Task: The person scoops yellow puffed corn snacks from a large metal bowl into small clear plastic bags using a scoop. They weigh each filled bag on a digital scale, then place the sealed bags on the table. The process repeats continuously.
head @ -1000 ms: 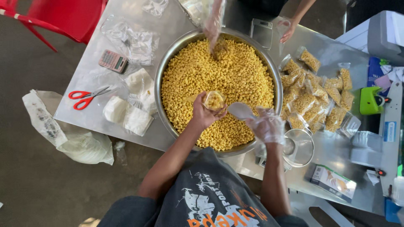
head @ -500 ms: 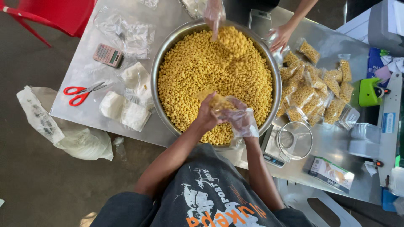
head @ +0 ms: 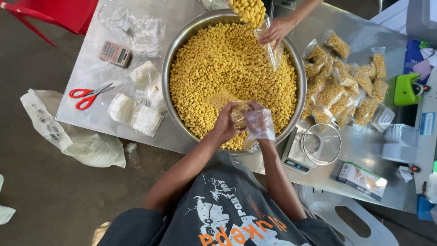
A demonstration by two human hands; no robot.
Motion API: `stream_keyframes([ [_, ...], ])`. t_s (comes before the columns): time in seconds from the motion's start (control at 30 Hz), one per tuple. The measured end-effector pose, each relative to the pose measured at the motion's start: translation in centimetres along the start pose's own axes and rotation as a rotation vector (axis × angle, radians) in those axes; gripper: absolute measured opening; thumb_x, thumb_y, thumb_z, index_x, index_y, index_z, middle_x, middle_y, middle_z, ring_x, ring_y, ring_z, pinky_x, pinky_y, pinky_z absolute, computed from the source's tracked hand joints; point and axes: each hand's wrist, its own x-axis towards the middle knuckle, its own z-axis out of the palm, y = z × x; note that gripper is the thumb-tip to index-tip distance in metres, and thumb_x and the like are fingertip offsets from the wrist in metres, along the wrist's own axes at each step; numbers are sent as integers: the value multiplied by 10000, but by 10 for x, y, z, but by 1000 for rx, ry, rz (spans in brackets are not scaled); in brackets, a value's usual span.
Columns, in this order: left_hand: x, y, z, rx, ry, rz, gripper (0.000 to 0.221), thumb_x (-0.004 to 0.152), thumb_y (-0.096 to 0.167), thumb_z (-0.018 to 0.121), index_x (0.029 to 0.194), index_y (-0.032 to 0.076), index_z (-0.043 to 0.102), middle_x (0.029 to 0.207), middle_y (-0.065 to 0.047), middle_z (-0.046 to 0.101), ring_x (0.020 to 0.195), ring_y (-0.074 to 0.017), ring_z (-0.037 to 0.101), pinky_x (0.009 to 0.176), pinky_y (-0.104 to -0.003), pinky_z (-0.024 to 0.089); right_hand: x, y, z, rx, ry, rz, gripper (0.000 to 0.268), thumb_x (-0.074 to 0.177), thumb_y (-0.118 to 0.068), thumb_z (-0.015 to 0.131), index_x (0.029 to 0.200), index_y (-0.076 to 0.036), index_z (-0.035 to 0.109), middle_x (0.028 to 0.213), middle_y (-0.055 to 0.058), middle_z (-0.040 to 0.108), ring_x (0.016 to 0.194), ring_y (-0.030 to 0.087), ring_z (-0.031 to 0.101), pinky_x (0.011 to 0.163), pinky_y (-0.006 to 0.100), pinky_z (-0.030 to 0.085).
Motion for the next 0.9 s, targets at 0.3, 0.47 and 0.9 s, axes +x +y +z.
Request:
stream_keyframes([
  [0.3, -6, 7, -3, -37, 121, -84, 410, 870, 515, 635, 1116, 189, 599, 1124, -74, 624, 1075, -270, 575, 965, -584, 420, -35, 37, -18, 479, -130, 20, 516, 911, -140, 741, 1374, -13, 549, 1059, 162, 705, 826, 157, 703, 633, 252, 567],
  [0.47, -11, -17, 8, 200, 0, -245, 506, 851, 630, 579, 1147, 220, 591, 1187, -57, 646, 1084, -284, 598, 929, -530, 465, -31, 123, 1, 473, -50, -212, 521, 919, -117, 752, 1391, 41, 598, 1070, 137, 738, 883, 209, 699, 760, 329, 586],
  [0.9, -1, -84, 8, 653, -116, -427, 318, 979, 433, 620, 1036, 123, 665, 971, -49, 713, 889, -163, 689, 756, -359, 556, -116, 318, -163, 24, 682, 235, 544, 741, -95, 894, 1218, -8, 645, 993, 117, 744, 765, 193, 697, 609, 303, 586],
])
